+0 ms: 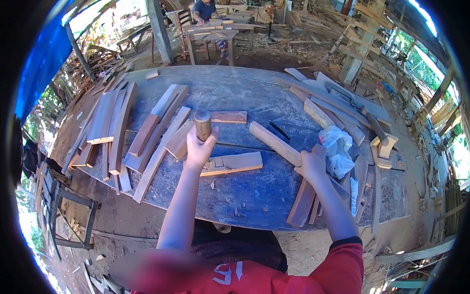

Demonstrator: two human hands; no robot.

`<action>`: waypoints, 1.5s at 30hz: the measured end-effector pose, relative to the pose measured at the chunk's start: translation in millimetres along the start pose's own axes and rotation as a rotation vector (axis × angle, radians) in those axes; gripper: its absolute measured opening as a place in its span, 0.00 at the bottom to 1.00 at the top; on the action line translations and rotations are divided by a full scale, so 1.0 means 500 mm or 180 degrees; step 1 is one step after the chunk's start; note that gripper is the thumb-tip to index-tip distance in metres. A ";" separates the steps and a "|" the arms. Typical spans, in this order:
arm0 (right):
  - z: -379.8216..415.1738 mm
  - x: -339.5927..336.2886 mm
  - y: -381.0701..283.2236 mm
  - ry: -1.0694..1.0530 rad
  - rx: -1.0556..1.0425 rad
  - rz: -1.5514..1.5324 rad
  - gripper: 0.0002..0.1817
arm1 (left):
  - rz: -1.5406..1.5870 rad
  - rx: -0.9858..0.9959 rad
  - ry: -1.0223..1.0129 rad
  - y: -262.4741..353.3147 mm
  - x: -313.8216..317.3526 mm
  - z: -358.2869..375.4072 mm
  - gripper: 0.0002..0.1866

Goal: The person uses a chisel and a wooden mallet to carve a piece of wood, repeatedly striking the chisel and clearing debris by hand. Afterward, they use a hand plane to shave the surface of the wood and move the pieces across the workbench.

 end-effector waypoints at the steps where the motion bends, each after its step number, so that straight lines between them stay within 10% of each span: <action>1: -0.006 -0.002 -0.002 -0.0073 -0.0020 -0.0073 0.25 | -0.0106 -0.0112 -0.0067 -0.013 -0.002 0.000 0.11; 5: -0.001 -0.079 -0.021 0.0665 -0.0148 0.0144 0.25 | -0.0009 -0.0129 0.0040 -0.014 -0.013 -0.006 0.10; 9: 0.026 -0.238 -0.053 0.1074 -0.0365 -0.3222 0.27 | 0.0086 -0.0324 -0.0295 -0.023 0.003 -0.019 0.10; 12: 0.053 -0.338 -0.081 0.1646 -0.1070 -0.3680 0.27 | 0.0089 -0.0371 -0.0375 -0.031 0.009 -0.034 0.10; 16: 0.105 -0.358 -0.151 0.2079 -0.0864 -0.2512 0.26 | 0.0128 -0.0331 -0.0322 -0.030 0.009 -0.033 0.11; 18: 0.101 -0.326 -0.218 0.0837 -0.0870 -0.0295 0.27 | 0.0210 -0.0227 -0.0282 -0.026 0.006 -0.036 0.12; 23: 0.096 -0.403 -0.135 0.1973 -0.0481 -0.2691 0.32 | 0.0146 -0.0385 -0.0315 -0.031 -0.007 -0.027 0.11; 30: 0.071 -0.350 -0.211 0.0529 -0.0722 -0.0254 0.29 | 0.0245 -0.0150 -0.0320 -0.023 -0.005 -0.020 0.10; 34: 0.103 -0.409 -0.157 0.2475 -0.0774 -0.2111 0.26 | 0.0172 -0.0268 -0.0325 -0.023 -0.006 -0.021 0.09; 36: 0.097 -0.382 -0.154 0.2031 -0.0599 -0.2644 0.26 | 0.0215 -0.0267 -0.0330 -0.024 -0.002 -0.022 0.09; 38: 0.095 -0.342 -0.234 0.0901 -0.0967 -0.0102 0.27 | 0.0233 -0.0252 -0.0337 -0.027 -0.002 -0.024 0.09; 45: 0.099 -0.380 -0.154 0.1588 -0.0386 -0.2621 0.30 | 0.0196 -0.0405 -0.0382 -0.033 -0.006 -0.019 0.11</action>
Point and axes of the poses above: each hand's wrist, its own z-axis away from the middle knuckle, its own x-axis out of the palm, y = z × x, the point moved 8 cm from there along -z, towards the middle knuckle
